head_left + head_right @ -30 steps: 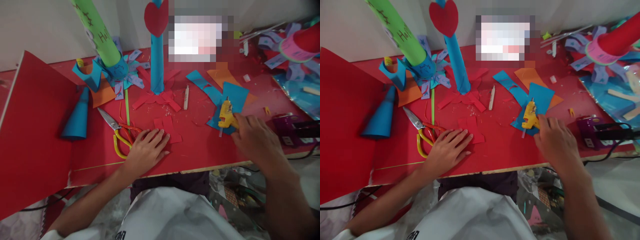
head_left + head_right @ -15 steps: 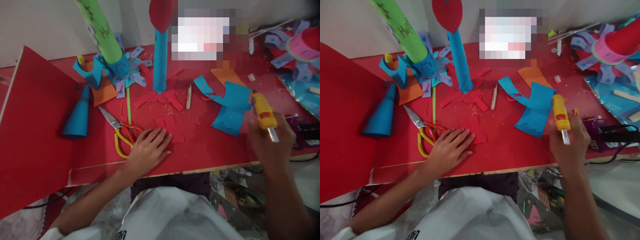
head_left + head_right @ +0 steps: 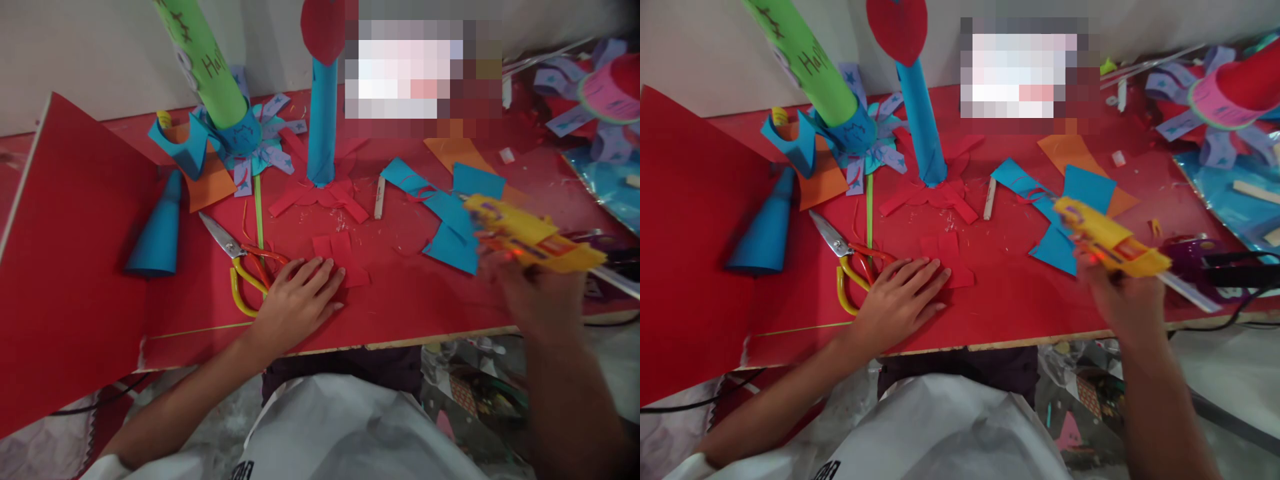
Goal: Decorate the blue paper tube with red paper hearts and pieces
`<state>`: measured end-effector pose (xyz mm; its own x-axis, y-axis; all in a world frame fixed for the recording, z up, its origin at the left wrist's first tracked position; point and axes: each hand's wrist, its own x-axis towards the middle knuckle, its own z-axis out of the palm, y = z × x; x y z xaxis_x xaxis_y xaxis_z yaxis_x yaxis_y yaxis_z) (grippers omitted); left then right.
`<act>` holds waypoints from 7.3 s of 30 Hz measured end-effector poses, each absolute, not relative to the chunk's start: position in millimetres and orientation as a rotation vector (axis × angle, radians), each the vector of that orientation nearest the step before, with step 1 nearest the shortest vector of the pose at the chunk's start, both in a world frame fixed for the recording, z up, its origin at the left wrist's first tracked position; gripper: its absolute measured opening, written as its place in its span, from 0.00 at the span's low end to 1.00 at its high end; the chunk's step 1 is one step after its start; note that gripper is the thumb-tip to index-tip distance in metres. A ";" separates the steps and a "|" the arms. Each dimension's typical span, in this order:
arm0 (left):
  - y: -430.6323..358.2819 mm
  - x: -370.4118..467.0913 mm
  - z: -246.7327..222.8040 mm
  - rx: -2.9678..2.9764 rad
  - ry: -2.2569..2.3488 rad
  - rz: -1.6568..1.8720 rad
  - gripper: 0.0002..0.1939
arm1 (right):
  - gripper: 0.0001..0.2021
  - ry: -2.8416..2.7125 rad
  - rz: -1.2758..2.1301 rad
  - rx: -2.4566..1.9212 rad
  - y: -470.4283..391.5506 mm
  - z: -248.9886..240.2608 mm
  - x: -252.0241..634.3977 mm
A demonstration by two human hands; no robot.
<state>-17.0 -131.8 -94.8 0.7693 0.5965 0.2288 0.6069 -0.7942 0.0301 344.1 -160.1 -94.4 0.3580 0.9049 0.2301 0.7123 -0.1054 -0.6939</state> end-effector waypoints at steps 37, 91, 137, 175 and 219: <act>-131.7 -15.7 -90.6 -2.904 -1.008 -0.303 0.22 | 0.05 -2.456 0.355 -1.455 -131.9 -91.1 261.8; -133.0 -16.9 -93.4 -2.922 -1.027 -0.250 0.23 | 0.07 -2.473 0.417 -1.494 -131.1 -83.2 256.8; -133.2 -16.1 -94.0 -2.920 -1.006 -0.330 0.20 | 0.05 -2.456 0.357 -1.454 -150.8 -89.7 258.0; -144.8 -19.3 -98.5 -2.936 -1.042 -0.450 0.17 | 0.05 -2.455 0.376 -1.451 -151.9 -88.0 256.8; -150.3 -17.8 -87.4 -2.933 -0.999 -0.310 0.19 | 0.05 -2.476 0.346 -1.421 -154.1 -91.5 259.4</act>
<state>-17.8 -150.3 -87.4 0.7744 0.6014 0.1965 0.6070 -0.7939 0.0374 259.4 -154.1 -91.5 -0.4852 0.8676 0.1092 0.8044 0.4918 -0.3331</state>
